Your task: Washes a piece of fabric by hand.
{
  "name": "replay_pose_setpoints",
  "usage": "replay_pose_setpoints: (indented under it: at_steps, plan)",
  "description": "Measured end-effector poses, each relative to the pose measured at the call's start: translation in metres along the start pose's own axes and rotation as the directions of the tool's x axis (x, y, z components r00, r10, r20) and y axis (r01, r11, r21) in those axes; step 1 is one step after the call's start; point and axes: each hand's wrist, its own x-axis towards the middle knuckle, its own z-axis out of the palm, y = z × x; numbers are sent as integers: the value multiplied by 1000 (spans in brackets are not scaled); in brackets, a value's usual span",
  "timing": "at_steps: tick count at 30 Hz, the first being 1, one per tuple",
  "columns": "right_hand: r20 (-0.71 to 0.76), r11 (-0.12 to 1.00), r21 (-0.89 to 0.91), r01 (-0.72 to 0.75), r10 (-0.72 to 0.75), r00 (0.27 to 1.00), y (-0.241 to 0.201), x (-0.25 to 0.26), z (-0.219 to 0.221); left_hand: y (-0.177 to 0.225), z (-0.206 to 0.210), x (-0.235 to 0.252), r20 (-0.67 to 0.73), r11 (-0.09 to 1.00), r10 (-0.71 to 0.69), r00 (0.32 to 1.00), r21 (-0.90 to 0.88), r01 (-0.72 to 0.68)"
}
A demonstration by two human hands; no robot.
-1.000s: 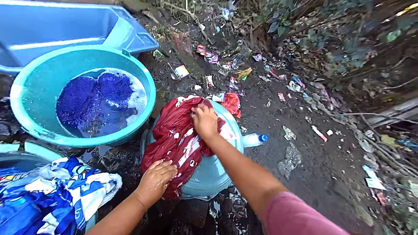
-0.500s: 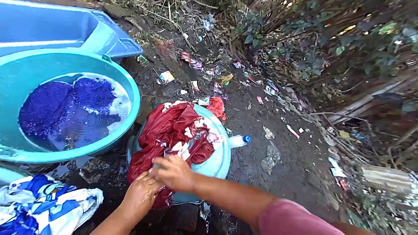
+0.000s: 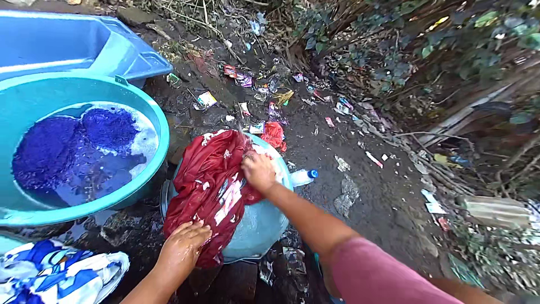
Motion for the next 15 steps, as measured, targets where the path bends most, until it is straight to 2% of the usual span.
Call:
replay_pose_setpoints:
  at_steps: [1,3,5,6,7,8,10,11,12,13,15]
  plan:
    - [18,994,56,-90,89,996,27,15,-7,1,1,3,1,1000,7,1000,3,-7]
    - [46,902,367,-227,226,973,69,24,-26,2,3,6,3,1000,15,1000,9,-15]
    - [164,643,674,-363,349,923,73,6,-54,0,2,0,-8,999,14,1000,32,-13]
    - [208,506,765,-398,391,897,67,-9,-66,0,2,-1,-14,999,13,1000,37,-12]
    - [223,420,813,-404,417,881,60,-27,-72,1,3,-2,-19,999,13,1000,41,-12]
    - [194,415,823,-388,436,879,52,-47,-73,1,4,-1,-28,998,17,999,54,-16]
    - [14,628,705,-329,452,892,47,-85,-58,2,6,3,-49,996,30,998,84,-25]
    - [-126,726,619,-299,468,875,50,-101,-46,2,5,3,-43,996,33,999,89,-29]
    - [-240,763,571,-304,509,827,56,-115,-35,2,4,3,-26,996,38,999,88,-36]
    - [-294,744,569,-350,581,759,66,-126,-26,1,2,3,0,995,45,999,86,-45]
    - [-246,589,641,-492,765,596,93,-142,-9,-3,-3,4,65,994,69,996,85,-74]
